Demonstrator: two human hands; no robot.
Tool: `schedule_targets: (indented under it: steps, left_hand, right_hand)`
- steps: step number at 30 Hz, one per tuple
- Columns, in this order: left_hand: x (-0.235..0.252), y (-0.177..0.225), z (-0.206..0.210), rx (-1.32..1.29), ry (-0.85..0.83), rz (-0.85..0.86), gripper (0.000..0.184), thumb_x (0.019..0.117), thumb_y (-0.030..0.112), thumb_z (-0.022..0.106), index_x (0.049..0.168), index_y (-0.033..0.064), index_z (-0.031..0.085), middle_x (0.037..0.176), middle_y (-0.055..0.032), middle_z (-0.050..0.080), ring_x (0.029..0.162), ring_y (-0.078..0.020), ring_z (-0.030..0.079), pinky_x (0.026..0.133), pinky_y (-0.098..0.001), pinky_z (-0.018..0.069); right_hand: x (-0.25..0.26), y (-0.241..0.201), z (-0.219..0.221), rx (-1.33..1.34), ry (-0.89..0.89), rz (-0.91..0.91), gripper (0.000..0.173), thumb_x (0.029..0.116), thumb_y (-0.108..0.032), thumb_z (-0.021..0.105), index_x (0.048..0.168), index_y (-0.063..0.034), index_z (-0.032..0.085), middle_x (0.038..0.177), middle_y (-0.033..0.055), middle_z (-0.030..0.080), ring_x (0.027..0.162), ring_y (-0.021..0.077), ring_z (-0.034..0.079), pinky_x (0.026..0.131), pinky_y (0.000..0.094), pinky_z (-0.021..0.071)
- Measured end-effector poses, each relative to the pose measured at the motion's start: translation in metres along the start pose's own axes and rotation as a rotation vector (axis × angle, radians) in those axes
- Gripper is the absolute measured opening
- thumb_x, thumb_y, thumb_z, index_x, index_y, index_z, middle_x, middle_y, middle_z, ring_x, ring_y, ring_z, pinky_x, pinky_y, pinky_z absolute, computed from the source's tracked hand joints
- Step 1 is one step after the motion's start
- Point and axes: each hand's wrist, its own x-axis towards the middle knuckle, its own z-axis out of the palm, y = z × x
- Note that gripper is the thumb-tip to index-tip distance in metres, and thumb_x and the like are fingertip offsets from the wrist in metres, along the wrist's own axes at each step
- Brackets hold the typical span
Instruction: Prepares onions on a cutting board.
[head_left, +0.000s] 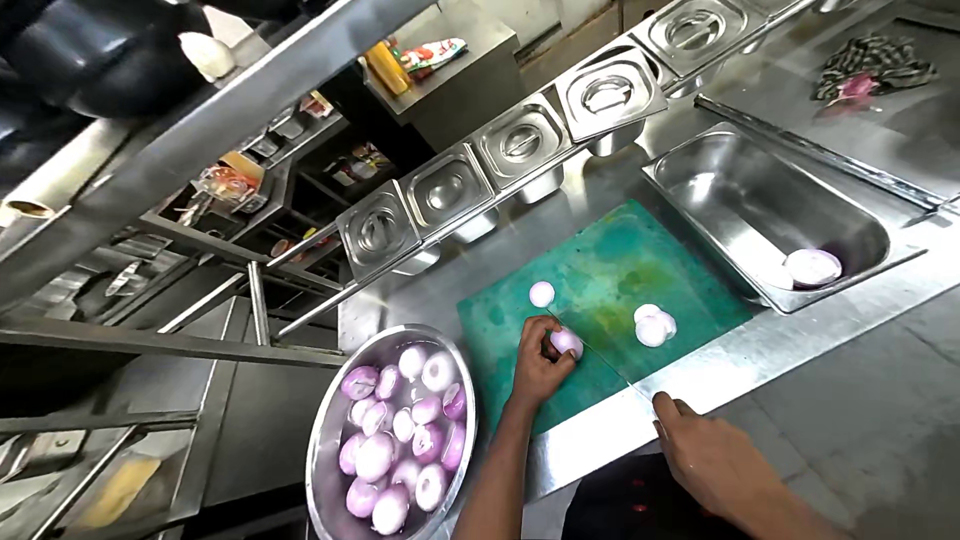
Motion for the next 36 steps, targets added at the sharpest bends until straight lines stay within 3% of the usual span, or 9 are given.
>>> schedule_targets:
  steps: [17,22,25,27,29,30,32,34,36]
  left_hand:
    - [-0.006,0.005,0.004,0.008,0.029,0.005,0.039,0.0726,0.024,0.08,0.108,0.0166,0.065,0.118,-0.0041,0.057,0.083,-0.011,0.061,0.063,-0.0259,0.0549]
    - [-0.005,0.006,0.006,0.029,0.045,-0.015,0.042,0.0747,0.024,0.08,0.112,0.0133,0.065,0.121,-0.0063,0.057,0.082,-0.0103,0.061,0.064,-0.0255,0.0551]
    - [-0.009,0.004,0.005,0.006,0.035,-0.027,0.044,0.076,0.021,0.08,0.116,0.0155,0.064,0.124,-0.0053,0.056,0.082,-0.0104,0.061,0.064,-0.025,0.0557]
    - [-0.01,0.004,0.003,-0.023,0.019,-0.05,0.046,0.0757,0.019,0.081,0.119,0.0164,0.064,0.126,-0.0052,0.055,0.085,-0.012,0.063,0.065,-0.0264,0.0578]
    - [-0.011,0.003,0.001,-0.052,0.001,-0.065,0.048,0.076,0.02,0.082,0.12,0.0172,0.063,0.128,-0.0053,0.054,0.086,-0.013,0.064,0.066,-0.0281,0.0603]
    - [-0.011,0.003,0.001,-0.06,-0.002,-0.062,0.048,0.0759,0.02,0.082,0.12,0.0169,0.064,0.128,-0.0055,0.054,0.086,-0.0132,0.065,0.066,-0.0283,0.0604]
    - [-0.01,0.002,0.0,-0.069,-0.001,-0.052,0.049,0.0745,0.018,0.083,0.119,0.0158,0.064,0.127,-0.0059,0.055,0.085,-0.0132,0.064,0.065,-0.0281,0.0598]
    - [-0.01,0.003,-0.001,-0.073,-0.004,-0.051,0.049,0.0735,0.017,0.083,0.118,0.0157,0.063,0.126,-0.0059,0.055,0.085,-0.0134,0.064,0.065,-0.0276,0.0594]
    - [-0.009,0.003,-0.001,-0.068,-0.009,-0.047,0.048,0.0736,0.018,0.083,0.117,0.0154,0.063,0.125,-0.0063,0.055,0.084,-0.0136,0.064,0.065,-0.028,0.0597]
  right_hand:
    - [0.019,-0.005,-0.004,0.049,-0.177,0.02,0.037,0.1074,-0.025,0.041,0.137,-0.0039,0.048,0.114,0.024,0.067,0.098,0.0443,0.07,0.078,0.0577,0.0574]
    - [-0.03,0.041,0.025,0.064,-0.142,0.046,0.038,0.1072,-0.032,0.044,0.131,-0.0026,0.052,0.105,0.0266,0.07,0.084,0.0487,0.072,0.068,0.0634,0.0568]
    - [-0.025,0.06,0.025,0.49,-0.212,0.023,0.038,0.1043,-0.036,0.05,0.129,-0.0075,0.052,0.083,0.0169,0.066,0.069,0.0362,0.068,0.061,0.0535,0.0561]
    - [-0.019,0.073,0.02,1.244,-0.38,0.039,0.026,0.1037,-0.03,0.051,0.123,-0.0135,0.052,0.072,0.006,0.056,0.046,0.0181,0.055,0.041,0.0337,0.0516]
    - [-0.014,0.084,0.021,1.952,-0.674,0.017,0.021,0.1004,-0.034,0.058,0.112,-0.0167,0.059,0.073,0.0011,0.056,0.044,0.0101,0.055,0.039,0.0281,0.0537]
    - [-0.013,0.086,0.021,2.081,-0.741,-0.014,0.023,0.0985,-0.035,0.062,0.112,-0.0161,0.06,0.074,0.0013,0.057,0.045,0.0104,0.057,0.04,0.0291,0.0554]
    - [-0.011,0.081,0.013,1.907,-0.594,0.021,0.024,0.0981,-0.035,0.063,0.114,-0.0172,0.058,0.07,0.0017,0.056,0.043,0.0116,0.055,0.037,0.0301,0.0537]
    - [-0.006,0.069,0.005,1.349,-0.352,0.081,0.026,0.1028,-0.032,0.053,0.122,-0.015,0.05,0.071,0.0056,0.057,0.044,0.0178,0.056,0.039,0.0343,0.0533]
    - [0.001,0.052,0.002,0.656,-0.172,0.069,0.032,0.1057,-0.034,0.048,0.128,-0.0106,0.05,0.079,0.01,0.063,0.06,0.0263,0.066,0.055,0.0443,0.0574]
